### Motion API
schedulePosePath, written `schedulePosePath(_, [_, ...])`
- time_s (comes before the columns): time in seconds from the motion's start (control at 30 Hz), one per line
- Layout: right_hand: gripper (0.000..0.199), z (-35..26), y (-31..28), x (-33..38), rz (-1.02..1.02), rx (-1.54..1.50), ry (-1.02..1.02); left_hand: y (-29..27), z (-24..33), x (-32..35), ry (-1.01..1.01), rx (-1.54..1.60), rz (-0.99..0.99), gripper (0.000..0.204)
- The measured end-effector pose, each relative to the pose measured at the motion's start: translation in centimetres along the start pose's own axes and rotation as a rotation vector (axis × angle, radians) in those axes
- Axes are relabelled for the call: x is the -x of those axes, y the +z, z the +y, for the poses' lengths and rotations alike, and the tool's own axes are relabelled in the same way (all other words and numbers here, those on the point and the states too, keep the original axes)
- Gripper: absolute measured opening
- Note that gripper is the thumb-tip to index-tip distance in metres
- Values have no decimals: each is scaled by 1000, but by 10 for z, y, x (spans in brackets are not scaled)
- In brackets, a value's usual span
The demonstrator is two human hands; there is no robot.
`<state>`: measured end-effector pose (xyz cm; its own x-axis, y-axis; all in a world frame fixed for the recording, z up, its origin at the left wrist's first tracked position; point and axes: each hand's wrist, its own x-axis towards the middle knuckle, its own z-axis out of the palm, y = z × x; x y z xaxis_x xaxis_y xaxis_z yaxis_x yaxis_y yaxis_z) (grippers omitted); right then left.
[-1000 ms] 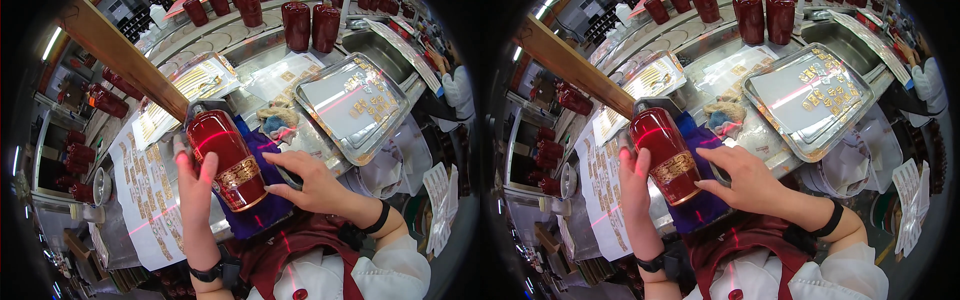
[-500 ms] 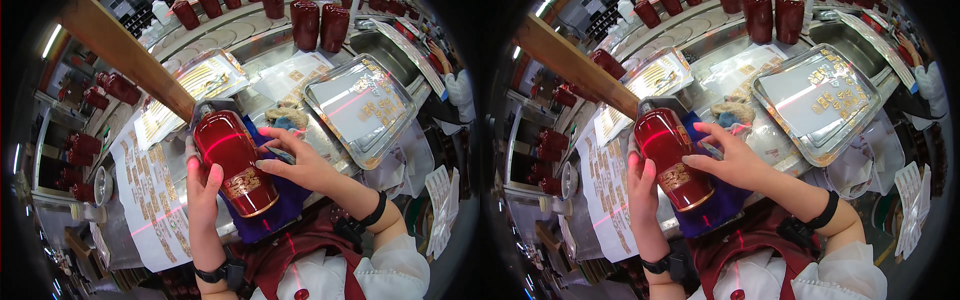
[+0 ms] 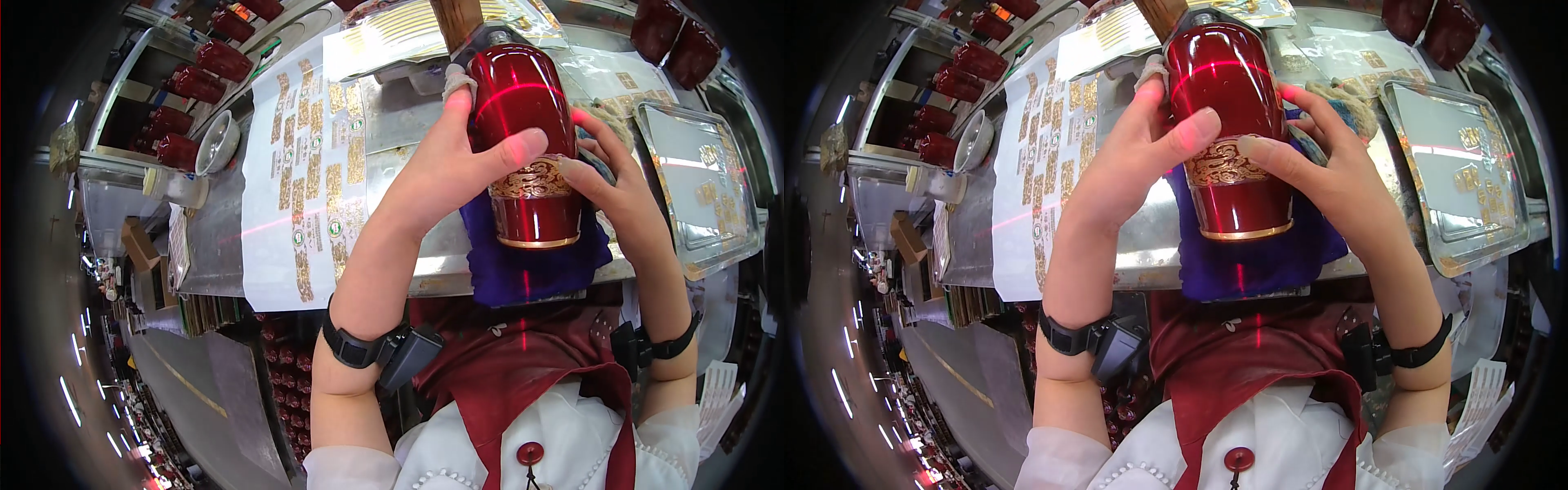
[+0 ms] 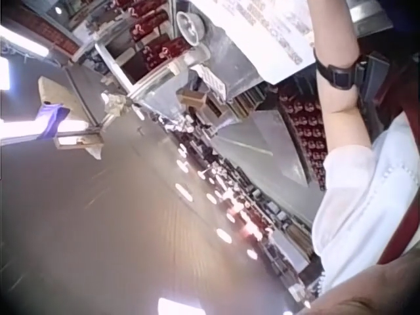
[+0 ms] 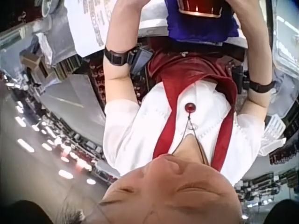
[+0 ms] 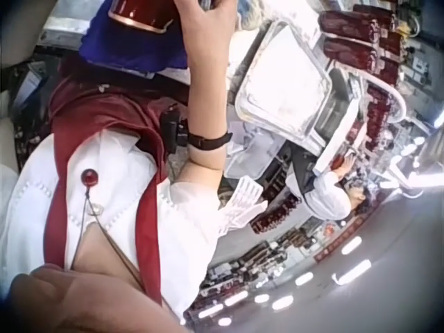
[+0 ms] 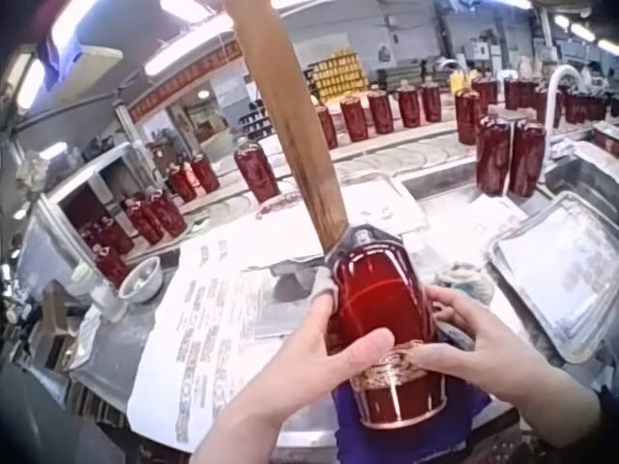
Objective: Applying gold foil labels and decorative patterns to red liquor bottles on a production line.
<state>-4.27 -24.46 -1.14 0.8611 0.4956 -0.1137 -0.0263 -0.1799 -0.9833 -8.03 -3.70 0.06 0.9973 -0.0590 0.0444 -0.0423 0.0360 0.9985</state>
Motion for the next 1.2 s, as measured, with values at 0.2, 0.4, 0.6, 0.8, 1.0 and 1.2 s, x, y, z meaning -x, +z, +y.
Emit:
schedulePosePath(0.2, [76,5,3,-5,9,-81,-75,8,-4,1,-30,-87,87,88])
schedulePosePath(0.4, [68,8,-8,-1,-13,-91,-42,12,-9,8,37,52,42,70])
schedulePosePath(0.6, [71,6,-12,7,-27,-20,-24,20,-16,22,75,249,27,99])
schedulePosePath(0.8, [93,6,0,7,18,127,-71,23,-17,22,-47,151,79,113])
schedulePosePath(1.0, [90,10,0,7,17,137,-109,28,-13,23,-62,160,109,107])
schedulePosePath(1.2, [87,13,2,4,36,124,-129,27,-14,24,-78,159,110,105])
